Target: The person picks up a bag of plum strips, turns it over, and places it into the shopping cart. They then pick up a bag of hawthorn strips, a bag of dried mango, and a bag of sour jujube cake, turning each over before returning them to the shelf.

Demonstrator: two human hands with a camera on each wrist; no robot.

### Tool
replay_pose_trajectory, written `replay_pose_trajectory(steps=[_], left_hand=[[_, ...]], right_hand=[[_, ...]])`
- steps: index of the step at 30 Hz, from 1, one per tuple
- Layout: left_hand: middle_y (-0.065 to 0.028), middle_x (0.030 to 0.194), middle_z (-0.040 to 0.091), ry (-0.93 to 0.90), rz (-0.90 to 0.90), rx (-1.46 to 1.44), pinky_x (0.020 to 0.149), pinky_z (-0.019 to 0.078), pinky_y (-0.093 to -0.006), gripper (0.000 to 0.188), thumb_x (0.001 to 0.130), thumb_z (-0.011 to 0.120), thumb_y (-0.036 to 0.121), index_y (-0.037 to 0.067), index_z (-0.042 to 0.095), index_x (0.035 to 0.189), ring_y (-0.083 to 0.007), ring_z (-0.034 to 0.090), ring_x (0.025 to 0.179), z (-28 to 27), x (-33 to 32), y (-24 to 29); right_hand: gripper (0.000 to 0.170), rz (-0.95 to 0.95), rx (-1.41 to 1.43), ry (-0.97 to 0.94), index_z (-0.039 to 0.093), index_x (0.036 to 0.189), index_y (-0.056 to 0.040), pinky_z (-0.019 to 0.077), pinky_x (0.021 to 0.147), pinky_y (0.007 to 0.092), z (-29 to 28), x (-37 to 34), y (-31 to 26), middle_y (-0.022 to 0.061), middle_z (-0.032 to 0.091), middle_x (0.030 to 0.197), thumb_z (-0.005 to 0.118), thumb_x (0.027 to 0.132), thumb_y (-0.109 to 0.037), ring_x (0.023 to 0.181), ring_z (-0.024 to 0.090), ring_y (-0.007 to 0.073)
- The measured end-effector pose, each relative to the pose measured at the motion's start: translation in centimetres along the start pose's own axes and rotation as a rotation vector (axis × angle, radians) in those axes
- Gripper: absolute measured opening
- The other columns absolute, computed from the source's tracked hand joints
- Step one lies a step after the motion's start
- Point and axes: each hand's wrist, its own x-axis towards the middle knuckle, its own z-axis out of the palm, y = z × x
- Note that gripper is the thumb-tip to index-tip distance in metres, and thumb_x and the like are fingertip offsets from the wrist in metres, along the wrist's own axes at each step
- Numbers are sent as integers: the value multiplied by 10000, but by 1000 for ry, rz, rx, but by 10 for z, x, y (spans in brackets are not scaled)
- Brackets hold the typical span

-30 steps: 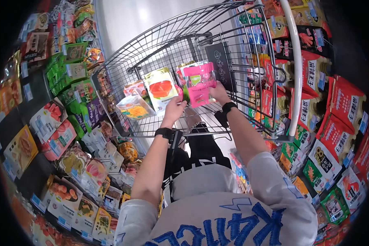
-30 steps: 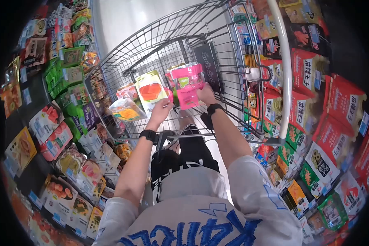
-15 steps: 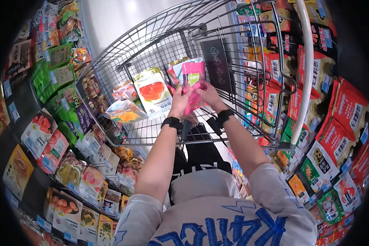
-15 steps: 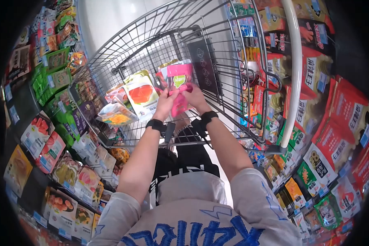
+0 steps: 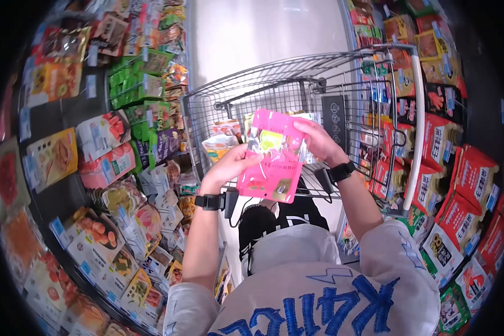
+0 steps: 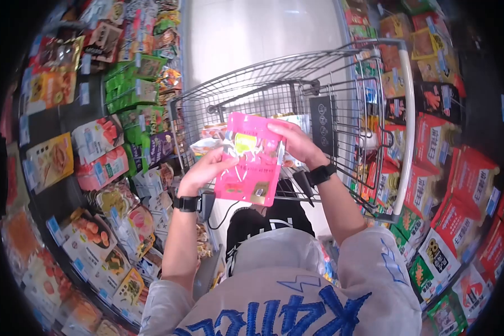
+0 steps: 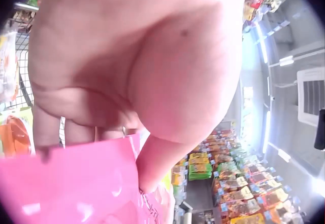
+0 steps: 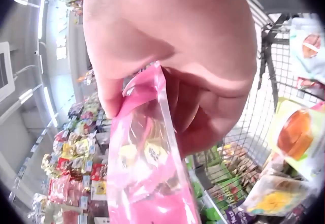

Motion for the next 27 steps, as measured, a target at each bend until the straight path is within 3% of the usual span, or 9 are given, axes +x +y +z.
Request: replay_pose_trajectory(steps=[4, 6, 8, 9, 10, 13, 17, 22, 27], left_hand=[[-31, 1156, 646, 69, 61, -26, 925, 458, -269, 416, 1007, 549, 334, 30, 565, 1290, -73, 570, 1063, -9, -97, 4], [-109, 1425, 493, -46, 376, -464, 1086, 375, -375, 696, 1014, 393, 539, 1, 371, 1455, -200, 478, 1307, -9, -139, -33], [-129, 1468, 448, -40, 548, -763, 1119, 338, -399, 756, 1005, 350, 577, -22, 333, 1465, -232, 419, 1365, 3, -189, -47], [-135, 1466, 448, 116, 483, -745, 1126, 326, -407, 719, 1021, 317, 551, -6, 329, 1474, -233, 410, 1367, 7, -207, -62], [-125, 1443, 469, 216, 613, -702, 1108, 352, -398, 607, 1031, 410, 429, 13, 349, 1468, -230, 442, 1338, 11, -221, -88], [-81, 1396, 500, 521, 545, -438, 1015, 455, -363, 602, 891, 671, 27, 24, 401, 1429, -221, 515, 1251, 34, -263, -122], [-99, 1359, 517, 774, 788, -436, 1027, 460, -486, 487, 923, 639, 110, 31, 462, 1369, -259, 536, 1227, 76, -309, -124], [-108, 1400, 497, 902, 1084, -727, 1057, 411, -493, 485, 968, 574, 154, 67, 403, 1413, -270, 484, 1298, 87, -376, -142], [-63, 1384, 513, 1067, 1299, -984, 1053, 376, -398, 416, 990, 552, 132, 59, 424, 1379, -193, 495, 1256, 107, -442, -149]], right_hand=[[392, 32, -122, -70, 566, 1289, -5, 499, 925, 281, 71, 6, -2, 53, 663, 1150, 608, 965, -221, 1036, 625, 117], [384, 89, 148, -85, 556, 1285, -12, 501, 952, 305, 100, 10, 9, 69, 658, 1166, 585, 975, -238, 1052, 630, 143], [366, 80, 232, -195, 547, 1278, -21, 506, 968, 337, 157, -6, 8, 100, 647, 1203, 547, 992, -250, 1080, 633, 186], [359, 93, 255, -215, 545, 1277, -22, 506, 967, 341, 174, -6, 15, 110, 640, 1223, 528, 1000, -250, 1095, 630, 199], [353, 108, 278, -234, 543, 1276, -23, 507, 967, 344, 191, -9, 21, 120, 632, 1243, 509, 1008, -250, 1110, 628, 213], [360, 111, 236, -385, 522, 1298, -17, 487, 997, 345, 236, -24, 57, 120, 618, 1276, 501, 1013, -236, 1144, 612, 213], [400, 88, 95, -445, 475, 1344, -21, 478, 1011, 339, 313, -74, 102, 83, 617, 1250, 542, 988, -189, 1137, 606, 176], [492, 152, -23, -550, 434, 1349, -15, 506, 966, 345, 370, -134, 164, 88, 597, 1243, 642, 908, -76, 1129, 604, 194], [604, 25, -487, -820, 412, 1380, -11, 465, 975, 324, 399, -183, 201, 61, 575, 1274, 714, 859, -70, 1139, 575, 153]])
